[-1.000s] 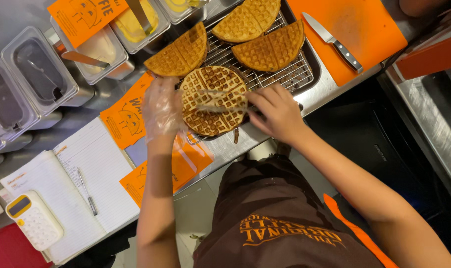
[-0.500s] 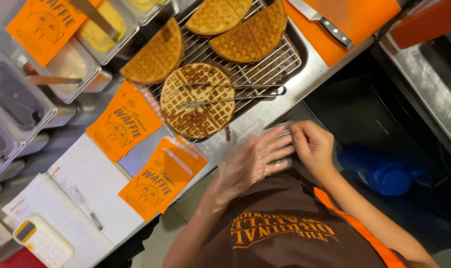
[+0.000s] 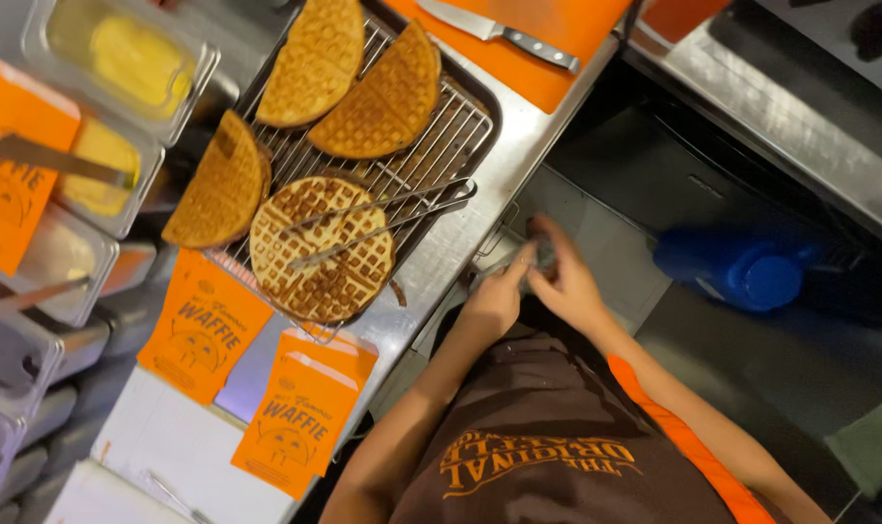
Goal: The person assembles waffle sandwiches by spreading a dark filling on waffles using a spatula and tongs, then drizzling a brown sauce over them. They also pour batter into a waffle iron to cook additional waffles.
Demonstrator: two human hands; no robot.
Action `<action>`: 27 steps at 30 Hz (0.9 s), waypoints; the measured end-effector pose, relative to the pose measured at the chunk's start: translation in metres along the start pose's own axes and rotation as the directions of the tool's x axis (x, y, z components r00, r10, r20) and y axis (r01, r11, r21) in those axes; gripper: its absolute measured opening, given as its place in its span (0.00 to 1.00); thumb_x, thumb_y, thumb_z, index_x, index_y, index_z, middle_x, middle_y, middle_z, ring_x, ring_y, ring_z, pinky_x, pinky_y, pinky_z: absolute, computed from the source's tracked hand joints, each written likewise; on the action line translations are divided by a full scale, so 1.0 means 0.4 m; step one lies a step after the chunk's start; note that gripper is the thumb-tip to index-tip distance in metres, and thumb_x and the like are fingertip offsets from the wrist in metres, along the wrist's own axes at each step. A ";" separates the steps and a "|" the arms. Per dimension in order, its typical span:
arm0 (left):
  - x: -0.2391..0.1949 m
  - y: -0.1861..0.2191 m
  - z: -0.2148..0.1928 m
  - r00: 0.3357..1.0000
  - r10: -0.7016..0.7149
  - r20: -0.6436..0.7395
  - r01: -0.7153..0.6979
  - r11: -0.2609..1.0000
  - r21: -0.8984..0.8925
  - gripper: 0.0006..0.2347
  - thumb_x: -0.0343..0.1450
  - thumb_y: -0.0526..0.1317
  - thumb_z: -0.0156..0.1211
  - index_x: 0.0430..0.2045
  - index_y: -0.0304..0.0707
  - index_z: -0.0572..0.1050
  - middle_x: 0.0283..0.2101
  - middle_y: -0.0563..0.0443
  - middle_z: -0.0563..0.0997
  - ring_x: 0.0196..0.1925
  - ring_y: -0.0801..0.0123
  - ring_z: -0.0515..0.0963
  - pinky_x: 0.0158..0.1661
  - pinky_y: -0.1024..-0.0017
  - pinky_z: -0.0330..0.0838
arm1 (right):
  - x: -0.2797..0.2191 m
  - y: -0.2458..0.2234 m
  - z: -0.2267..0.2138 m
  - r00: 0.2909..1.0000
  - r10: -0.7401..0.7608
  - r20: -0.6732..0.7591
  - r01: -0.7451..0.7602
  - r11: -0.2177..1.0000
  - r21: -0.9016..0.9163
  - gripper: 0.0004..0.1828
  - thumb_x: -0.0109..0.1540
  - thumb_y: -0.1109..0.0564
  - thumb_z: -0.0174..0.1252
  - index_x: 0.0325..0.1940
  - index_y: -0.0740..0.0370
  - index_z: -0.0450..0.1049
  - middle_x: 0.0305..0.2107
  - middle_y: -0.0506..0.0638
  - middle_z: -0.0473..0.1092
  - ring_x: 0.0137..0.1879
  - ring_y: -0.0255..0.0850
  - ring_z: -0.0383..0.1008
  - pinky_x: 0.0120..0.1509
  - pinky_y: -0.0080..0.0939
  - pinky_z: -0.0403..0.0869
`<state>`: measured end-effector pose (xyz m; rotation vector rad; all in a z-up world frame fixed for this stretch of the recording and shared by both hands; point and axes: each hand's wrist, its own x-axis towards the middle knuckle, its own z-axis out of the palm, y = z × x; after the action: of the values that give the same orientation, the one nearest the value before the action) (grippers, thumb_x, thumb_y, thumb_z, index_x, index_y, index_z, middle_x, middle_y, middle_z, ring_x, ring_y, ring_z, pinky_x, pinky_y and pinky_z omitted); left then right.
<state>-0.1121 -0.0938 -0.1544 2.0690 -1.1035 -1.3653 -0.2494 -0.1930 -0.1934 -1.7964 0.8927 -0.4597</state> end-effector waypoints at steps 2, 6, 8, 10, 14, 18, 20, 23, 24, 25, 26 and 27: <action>0.017 -0.008 0.020 0.968 0.104 -0.227 -0.101 0.995 0.027 0.23 0.75 0.30 0.45 0.69 0.43 0.63 0.57 0.31 0.76 0.58 0.36 0.76 0.55 0.52 0.73 | 0.048 0.081 0.061 0.989 0.148 0.002 -0.148 0.986 0.081 0.29 0.58 0.59 0.61 0.63 0.65 0.67 0.43 0.55 0.77 0.34 0.39 0.76 0.35 0.38 0.75; -0.037 -0.038 0.055 0.729 0.539 -0.422 -0.401 0.836 0.374 0.18 0.72 0.30 0.49 0.59 0.33 0.67 0.58 0.36 0.76 0.59 0.43 0.78 0.56 0.59 0.78 | 0.140 0.167 0.117 0.947 0.279 -0.161 -0.278 0.960 0.031 0.19 0.57 0.59 0.62 0.51 0.67 0.72 0.34 0.57 0.78 0.37 0.42 0.82 0.40 0.41 0.79; -0.028 -0.051 0.076 0.802 0.501 -0.325 -0.336 0.829 0.447 0.16 0.72 0.32 0.54 0.56 0.32 0.70 0.54 0.39 0.78 0.55 0.44 0.79 0.53 0.59 0.77 | 0.153 0.162 0.126 0.960 0.200 -0.197 -0.206 0.979 -0.006 0.17 0.59 0.58 0.63 0.49 0.67 0.72 0.33 0.58 0.78 0.37 0.44 0.81 0.42 0.43 0.78; 0.027 -0.073 0.088 0.867 0.337 -0.367 -0.186 0.903 0.388 0.25 0.67 0.36 0.61 0.58 0.18 0.66 0.59 0.24 0.70 0.53 0.36 0.76 0.48 0.54 0.74 | 0.164 0.125 0.123 0.969 0.178 -0.173 -0.174 0.984 0.038 0.18 0.58 0.57 0.63 0.49 0.67 0.72 0.33 0.60 0.78 0.37 0.46 0.82 0.42 0.44 0.79; 0.186 -0.131 0.121 0.682 0.573 -0.455 -0.287 0.782 0.553 0.28 0.62 0.42 0.66 0.53 0.19 0.70 0.51 0.26 0.76 0.52 0.35 0.79 0.51 0.52 0.77 | 0.181 0.024 0.109 0.968 0.226 -0.109 -0.220 0.973 0.065 0.32 0.51 0.55 0.68 0.55 0.68 0.69 0.34 0.65 0.78 0.38 0.53 0.81 0.43 0.47 0.78; 0.299 -0.158 0.077 0.882 -0.466 0.073 0.447 0.776 -0.444 0.24 0.72 0.51 0.61 0.54 0.26 0.73 0.39 0.28 0.84 0.26 0.52 0.86 0.22 0.54 0.82 | 0.238 -0.059 0.080 0.962 0.252 -0.105 -0.253 0.967 0.002 0.25 0.53 0.55 0.63 0.52 0.66 0.73 0.37 0.68 0.77 0.42 0.64 0.79 0.46 0.56 0.77; 0.309 -0.154 0.065 0.906 -0.423 -0.012 0.404 0.875 -0.267 0.21 0.71 0.48 0.57 0.51 0.28 0.74 0.40 0.28 0.85 0.29 0.47 0.88 0.27 0.51 0.82 | 0.245 -0.074 0.038 0.939 0.344 0.013 -0.341 0.935 -0.096 0.23 0.55 0.54 0.63 0.49 0.70 0.72 0.41 0.71 0.75 0.48 0.62 0.78 0.49 0.54 0.78; 0.250 -0.172 0.036 0.956 -0.108 -0.273 0.207 0.907 0.366 0.22 0.65 0.49 0.61 0.46 0.28 0.75 0.44 0.25 0.82 0.50 0.34 0.81 0.52 0.50 0.74 | 0.173 -0.052 -0.060 0.994 0.097 0.044 -0.095 0.995 -0.045 0.32 0.56 0.54 0.63 0.61 0.71 0.66 0.51 0.72 0.68 0.57 0.63 0.70 0.58 0.55 0.72; 0.227 -0.163 0.043 0.928 0.057 -0.368 0.155 0.840 0.520 0.26 0.66 0.53 0.62 0.47 0.25 0.74 0.43 0.25 0.81 0.48 0.34 0.80 0.50 0.48 0.75 | 0.137 -0.037 -0.110 0.990 0.119 0.078 -0.120 0.993 0.015 0.34 0.58 0.53 0.61 0.66 0.70 0.62 0.56 0.70 0.65 0.60 0.62 0.69 0.59 0.54 0.71; 0.197 -0.157 0.053 0.878 0.211 -0.429 0.112 0.781 0.614 0.29 0.64 0.54 0.62 0.49 0.25 0.74 0.44 0.25 0.81 0.48 0.36 0.80 0.50 0.50 0.75 | 0.092 -0.018 -0.163 0.984 0.136 0.112 -0.145 0.987 0.075 0.36 0.60 0.52 0.59 0.70 0.68 0.59 0.60 0.67 0.63 0.62 0.60 0.68 0.59 0.54 0.71; 0.184 -0.129 0.068 0.809 0.362 -0.464 0.084 0.709 0.700 0.31 0.61 0.55 0.62 0.52 0.26 0.74 0.45 0.25 0.80 0.47 0.37 0.81 0.49 0.51 0.76 | 0.036 0.004 -0.221 0.992 0.105 0.064 -0.110 0.989 0.096 0.35 0.61 0.52 0.58 0.70 0.68 0.61 0.59 0.66 0.65 0.61 0.58 0.70 0.60 0.52 0.71; 0.202 -0.075 0.087 0.860 0.351 -0.370 0.000 0.726 0.688 0.28 0.64 0.55 0.62 0.51 0.31 0.75 0.45 0.30 0.81 0.46 0.42 0.82 0.50 0.55 0.77 | -0.027 0.030 -0.277 0.997 0.073 0.015 -0.074 0.991 0.113 0.33 0.62 0.53 0.58 0.70 0.68 0.62 0.57 0.65 0.68 0.60 0.57 0.72 0.61 0.51 0.71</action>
<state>-0.1158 -0.1382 -0.2359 2.4826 -1.6623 -0.2849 -0.3349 -0.2570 -0.1595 -1.6558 0.9051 -0.4443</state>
